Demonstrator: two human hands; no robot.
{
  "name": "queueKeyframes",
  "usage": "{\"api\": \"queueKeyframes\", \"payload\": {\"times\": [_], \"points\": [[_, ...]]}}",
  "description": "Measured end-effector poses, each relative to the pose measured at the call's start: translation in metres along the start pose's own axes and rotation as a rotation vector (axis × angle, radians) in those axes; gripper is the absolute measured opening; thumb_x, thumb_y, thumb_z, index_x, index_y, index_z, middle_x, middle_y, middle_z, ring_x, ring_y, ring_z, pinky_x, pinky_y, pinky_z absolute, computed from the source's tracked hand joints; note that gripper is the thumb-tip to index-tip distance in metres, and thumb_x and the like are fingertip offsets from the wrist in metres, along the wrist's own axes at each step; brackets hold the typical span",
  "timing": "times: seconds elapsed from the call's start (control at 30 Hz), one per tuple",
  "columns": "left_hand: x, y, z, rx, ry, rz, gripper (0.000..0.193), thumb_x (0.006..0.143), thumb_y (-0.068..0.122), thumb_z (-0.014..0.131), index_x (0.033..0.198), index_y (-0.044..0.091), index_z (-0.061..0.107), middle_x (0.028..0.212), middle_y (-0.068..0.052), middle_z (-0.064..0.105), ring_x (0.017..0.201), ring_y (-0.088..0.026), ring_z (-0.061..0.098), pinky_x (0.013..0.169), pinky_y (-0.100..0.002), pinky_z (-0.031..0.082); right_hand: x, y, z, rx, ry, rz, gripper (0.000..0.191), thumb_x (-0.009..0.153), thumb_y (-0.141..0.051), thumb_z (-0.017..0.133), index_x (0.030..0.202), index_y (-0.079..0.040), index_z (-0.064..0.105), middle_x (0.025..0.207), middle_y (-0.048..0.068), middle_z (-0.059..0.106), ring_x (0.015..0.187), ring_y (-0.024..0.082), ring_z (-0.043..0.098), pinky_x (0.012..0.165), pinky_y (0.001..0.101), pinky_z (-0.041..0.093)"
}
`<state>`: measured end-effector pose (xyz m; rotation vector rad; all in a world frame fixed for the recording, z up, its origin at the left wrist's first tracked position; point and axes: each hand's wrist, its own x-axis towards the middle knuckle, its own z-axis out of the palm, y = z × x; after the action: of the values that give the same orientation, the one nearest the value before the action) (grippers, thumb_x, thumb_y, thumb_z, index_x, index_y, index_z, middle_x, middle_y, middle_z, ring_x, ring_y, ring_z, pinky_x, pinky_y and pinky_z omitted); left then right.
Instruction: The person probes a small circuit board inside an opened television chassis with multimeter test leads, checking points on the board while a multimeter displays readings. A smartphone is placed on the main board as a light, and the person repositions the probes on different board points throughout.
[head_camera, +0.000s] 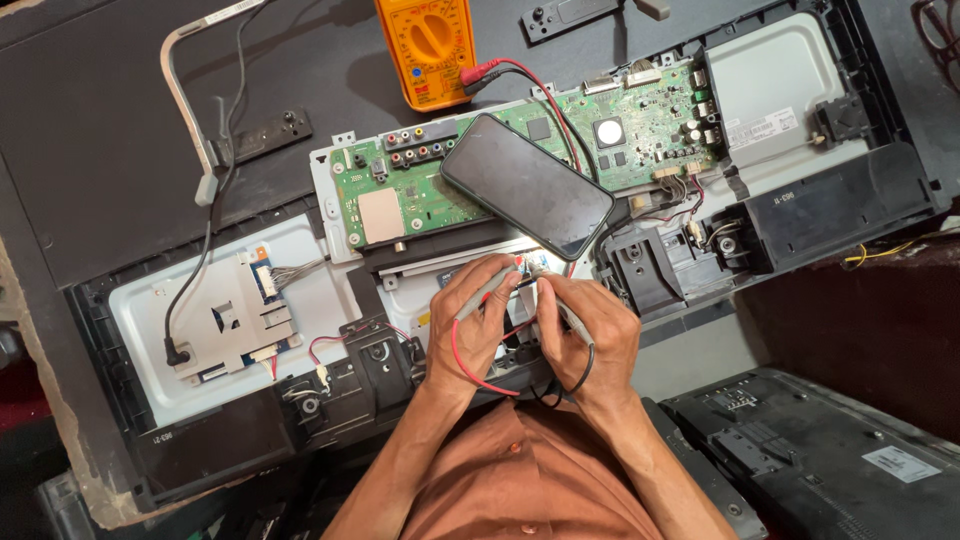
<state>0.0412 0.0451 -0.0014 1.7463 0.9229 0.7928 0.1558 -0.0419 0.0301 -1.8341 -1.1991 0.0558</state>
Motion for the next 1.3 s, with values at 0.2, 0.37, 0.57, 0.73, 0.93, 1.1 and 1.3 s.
{"api": "queueKeyframes", "payload": {"times": [0.2,0.37,0.57,0.73,0.93,1.1,1.3], "points": [[0.0001,-0.001,0.0,0.006,0.0,0.002,0.025,0.097,0.017,0.071,0.113,-0.002,0.07,0.114,-0.017,0.075,0.103,-0.032,0.075,0.087,-0.035,0.058,0.0002,-0.0005,-0.0006,0.004,-0.006,0.012,0.007,0.092,0.0,0.074,0.098,0.002,0.074,0.086,0.014,0.073,0.073,0.028,0.07,0.066,0.0358,0.054],[-0.0007,-0.0017,0.0003,0.011,0.009,0.018,0.024,0.097,0.016,0.071,0.112,-0.003,0.07,0.113,-0.017,0.075,0.104,-0.033,0.075,0.088,-0.036,0.058,-0.0001,-0.0006,-0.0003,-0.001,-0.012,0.019,0.007,0.092,0.001,0.075,0.099,0.002,0.074,0.085,0.014,0.072,0.071,0.028,0.07,0.065,0.036,0.053],[0.0001,-0.0011,0.0,0.001,0.005,0.016,0.023,0.098,0.015,0.07,0.112,-0.003,0.07,0.113,-0.017,0.075,0.104,-0.032,0.075,0.088,-0.036,0.058,-0.0002,0.0001,-0.0004,-0.004,-0.009,0.008,0.007,0.092,0.0,0.075,0.099,0.002,0.074,0.086,0.014,0.073,0.073,0.028,0.07,0.066,0.036,0.054],[0.0006,0.0005,0.0005,-0.028,0.008,-0.009,0.024,0.097,0.016,0.071,0.112,-0.003,0.07,0.113,-0.017,0.075,0.104,-0.031,0.075,0.088,-0.035,0.058,-0.0004,0.0014,-0.0003,-0.004,-0.011,-0.007,0.006,0.092,0.0,0.074,0.098,0.002,0.074,0.088,0.014,0.074,0.076,0.029,0.072,0.068,0.0359,0.055],[0.0006,0.0008,-0.0002,-0.029,0.001,-0.002,0.023,0.098,0.015,0.07,0.112,-0.003,0.07,0.112,-0.017,0.075,0.103,-0.031,0.075,0.088,-0.035,0.058,-0.0006,0.0021,0.0,-0.009,-0.015,-0.003,0.007,0.093,-0.001,0.075,0.099,0.002,0.074,0.088,0.014,0.074,0.076,0.029,0.072,0.068,0.0359,0.055],[0.0008,-0.0004,0.0007,-0.02,0.006,0.015,0.023,0.098,0.015,0.07,0.112,-0.003,0.07,0.112,-0.017,0.075,0.104,-0.031,0.075,0.088,-0.035,0.057,-0.0011,0.0027,0.0004,-0.001,-0.021,0.013,0.008,0.093,-0.001,0.075,0.1,0.003,0.074,0.088,0.015,0.074,0.074,0.028,0.071,0.067,0.0355,0.054],[-0.0001,0.0003,0.0008,-0.022,0.015,0.012,0.023,0.097,0.015,0.071,0.112,-0.003,0.07,0.112,-0.017,0.075,0.104,-0.031,0.075,0.088,-0.035,0.057,-0.0016,0.0032,0.0011,0.01,-0.005,0.015,0.007,0.093,0.0,0.074,0.1,0.003,0.074,0.087,0.015,0.074,0.075,0.029,0.072,0.068,0.0357,0.055]]}}
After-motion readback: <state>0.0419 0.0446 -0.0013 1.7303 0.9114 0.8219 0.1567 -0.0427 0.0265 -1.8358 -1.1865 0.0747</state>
